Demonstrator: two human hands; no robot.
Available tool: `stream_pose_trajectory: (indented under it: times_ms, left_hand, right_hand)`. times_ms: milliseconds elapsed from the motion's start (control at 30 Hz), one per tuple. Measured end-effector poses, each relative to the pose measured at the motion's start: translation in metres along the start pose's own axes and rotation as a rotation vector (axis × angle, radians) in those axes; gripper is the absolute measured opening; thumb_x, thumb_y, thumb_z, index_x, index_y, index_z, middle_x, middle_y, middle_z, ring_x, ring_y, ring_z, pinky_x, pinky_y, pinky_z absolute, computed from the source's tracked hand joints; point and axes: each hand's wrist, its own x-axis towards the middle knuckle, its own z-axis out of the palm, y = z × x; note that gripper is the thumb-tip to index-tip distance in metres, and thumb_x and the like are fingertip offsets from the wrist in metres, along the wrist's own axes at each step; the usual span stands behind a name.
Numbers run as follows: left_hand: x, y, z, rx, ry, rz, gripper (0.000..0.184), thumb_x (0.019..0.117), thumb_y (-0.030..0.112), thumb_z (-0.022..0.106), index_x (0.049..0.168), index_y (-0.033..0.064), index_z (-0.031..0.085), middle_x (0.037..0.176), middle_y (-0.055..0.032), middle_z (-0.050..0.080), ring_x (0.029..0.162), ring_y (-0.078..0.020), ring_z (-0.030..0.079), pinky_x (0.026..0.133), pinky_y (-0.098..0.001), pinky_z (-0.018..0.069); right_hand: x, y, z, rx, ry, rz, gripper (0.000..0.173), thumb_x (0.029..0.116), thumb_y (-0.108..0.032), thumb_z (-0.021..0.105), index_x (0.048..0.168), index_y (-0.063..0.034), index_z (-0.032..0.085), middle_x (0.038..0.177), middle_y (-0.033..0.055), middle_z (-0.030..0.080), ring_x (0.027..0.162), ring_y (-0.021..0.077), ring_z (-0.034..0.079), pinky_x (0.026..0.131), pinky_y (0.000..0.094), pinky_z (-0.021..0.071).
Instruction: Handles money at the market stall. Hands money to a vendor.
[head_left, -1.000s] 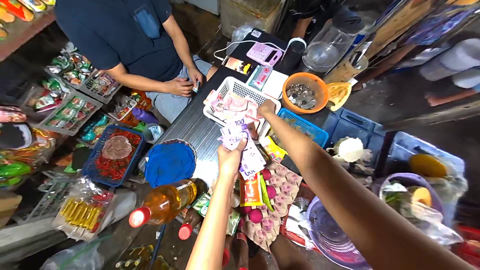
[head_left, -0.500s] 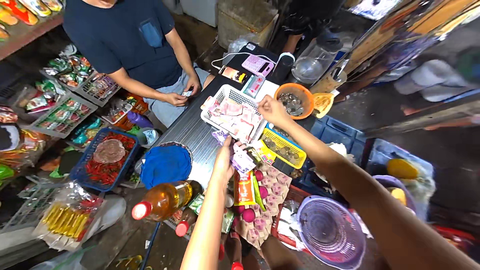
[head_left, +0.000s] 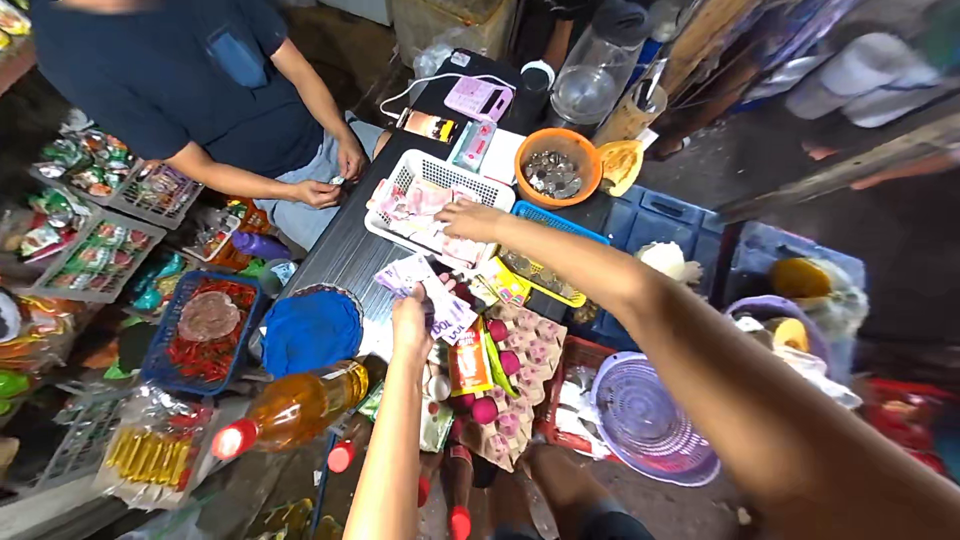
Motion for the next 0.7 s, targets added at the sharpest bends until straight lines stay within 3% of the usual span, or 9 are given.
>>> stream_pose_trajectory:
  times_ms: [67, 133, 200, 267, 367, 433, 500, 567, 700]
  left_hand:
    - [-0.004, -0.001, 0.0, -0.03, -0.038, 0.002, 0.035, 0.1131, 0.02, 0.03, 0.133, -0.0024, 0.047, 0.11, -0.0199, 0.074, 0.096, -0.0281, 0.076, 0.078, -0.0412, 0.0625]
    - [-0.004, -0.002, 0.004, 0.021, -0.03, 0.009, 0.035, 0.1127, 0.024, 0.034, 0.129, -0.0016, 0.051, 0.105, -0.0169, 0.075, 0.089, -0.0253, 0.075, 0.074, -0.0395, 0.0617]
    - [-0.004, -0.004, 0.014, 0.078, -0.037, 0.031, 0.035, 0.1102, 0.031, 0.044, 0.128, 0.0027, 0.054, 0.098, -0.0123, 0.073, 0.082, -0.0215, 0.073, 0.071, -0.0373, 0.0616]
    - [-0.004, -0.006, 0.029, 0.049, -0.078, 0.058, 0.038, 0.1076, 0.036, 0.05, 0.133, 0.0073, 0.053, 0.097, -0.0109, 0.072, 0.082, -0.0203, 0.072, 0.071, -0.0364, 0.0621]
    - [-0.008, -0.012, 0.056, -0.085, -0.133, 0.112, 0.043, 0.1058, 0.045, 0.049, 0.13, 0.0117, 0.058, 0.099, -0.0087, 0.073, 0.083, -0.0178, 0.072, 0.07, -0.0347, 0.0618]
    - [-0.014, -0.017, 0.071, -0.113, -0.191, 0.152, 0.049, 0.1016, 0.048, 0.057, 0.137, 0.015, 0.053, 0.109, -0.0073, 0.072, 0.093, -0.0175, 0.072, 0.077, -0.0357, 0.0622]
    - [-0.021, -0.022, 0.086, -0.097, -0.187, 0.175, 0.051, 0.0983, 0.037, 0.067, 0.14, 0.0126, 0.05, 0.116, -0.0093, 0.072, 0.097, -0.0189, 0.073, 0.079, -0.0364, 0.0623]
    - [-0.022, -0.027, 0.099, -0.07, -0.124, 0.186, 0.051, 0.0902, 0.018, 0.079, 0.133, 0.0065, 0.053, 0.107, -0.0127, 0.072, 0.088, -0.0224, 0.073, 0.074, -0.0402, 0.0629]
    - [-0.022, -0.035, 0.109, -0.02, -0.062, 0.183, 0.062, 0.0843, 0.013, 0.084, 0.136, 0.0052, 0.05, 0.11, -0.0156, 0.07, 0.092, -0.0262, 0.072, 0.077, -0.0452, 0.0628]
  right_hand:
    - [-0.003, 0.008, -0.021, 0.088, 0.025, -0.031, 0.017, 0.0895, -0.004, 0.071, 0.107, -0.0014, 0.074, 0.138, 0.0162, 0.06, 0.135, 0.0377, 0.05, 0.119, 0.0557, 0.0333]
    - [-0.023, 0.006, -0.054, 0.266, 0.083, -0.015, 0.015, 0.0892, -0.005, 0.071, 0.102, 0.0015, 0.072, 0.123, 0.0179, 0.065, 0.125, 0.0351, 0.056, 0.116, 0.0525, 0.0363]
    - [-0.055, 0.002, -0.082, 0.466, 0.173, -0.057, 0.015, 0.0926, -0.008, 0.068, 0.104, 0.0014, 0.071, 0.108, 0.0158, 0.07, 0.105, 0.0272, 0.066, 0.098, 0.0453, 0.0501]
    - [-0.087, -0.008, -0.1, 0.657, 0.207, -0.09, 0.014, 0.0955, -0.009, 0.065, 0.106, 0.0, 0.069, 0.098, 0.0113, 0.071, 0.091, 0.0179, 0.068, 0.086, 0.0375, 0.0561]
    - [-0.12, -0.023, -0.098, 0.815, 0.3, 0.06, 0.016, 0.1024, -0.01, 0.059, 0.112, 0.0024, 0.061, 0.09, 0.0109, 0.066, 0.076, 0.0145, 0.064, 0.075, 0.0339, 0.0558]
    - [-0.134, -0.029, -0.086, 0.802, 0.394, 0.179, 0.02, 0.1055, -0.014, 0.054, 0.117, 0.0029, 0.056, 0.082, 0.0098, 0.065, 0.069, 0.0139, 0.061, 0.071, 0.0339, 0.0543]
    - [-0.144, -0.032, -0.075, 0.78, 0.43, 0.235, 0.023, 0.1071, -0.015, 0.05, 0.12, 0.0032, 0.054, 0.074, 0.0085, 0.062, 0.064, 0.0146, 0.058, 0.067, 0.0343, 0.0526]
    - [-0.153, -0.032, -0.067, 0.803, 0.446, 0.253, 0.024, 0.108, -0.017, 0.049, 0.121, 0.0029, 0.054, 0.07, 0.0074, 0.059, 0.06, 0.0146, 0.055, 0.063, 0.0343, 0.0517]
    - [-0.166, -0.027, -0.055, 0.828, 0.57, 0.34, 0.024, 0.1087, -0.018, 0.048, 0.122, 0.0012, 0.053, 0.071, 0.0082, 0.06, 0.062, 0.0177, 0.058, 0.066, 0.0383, 0.0533]
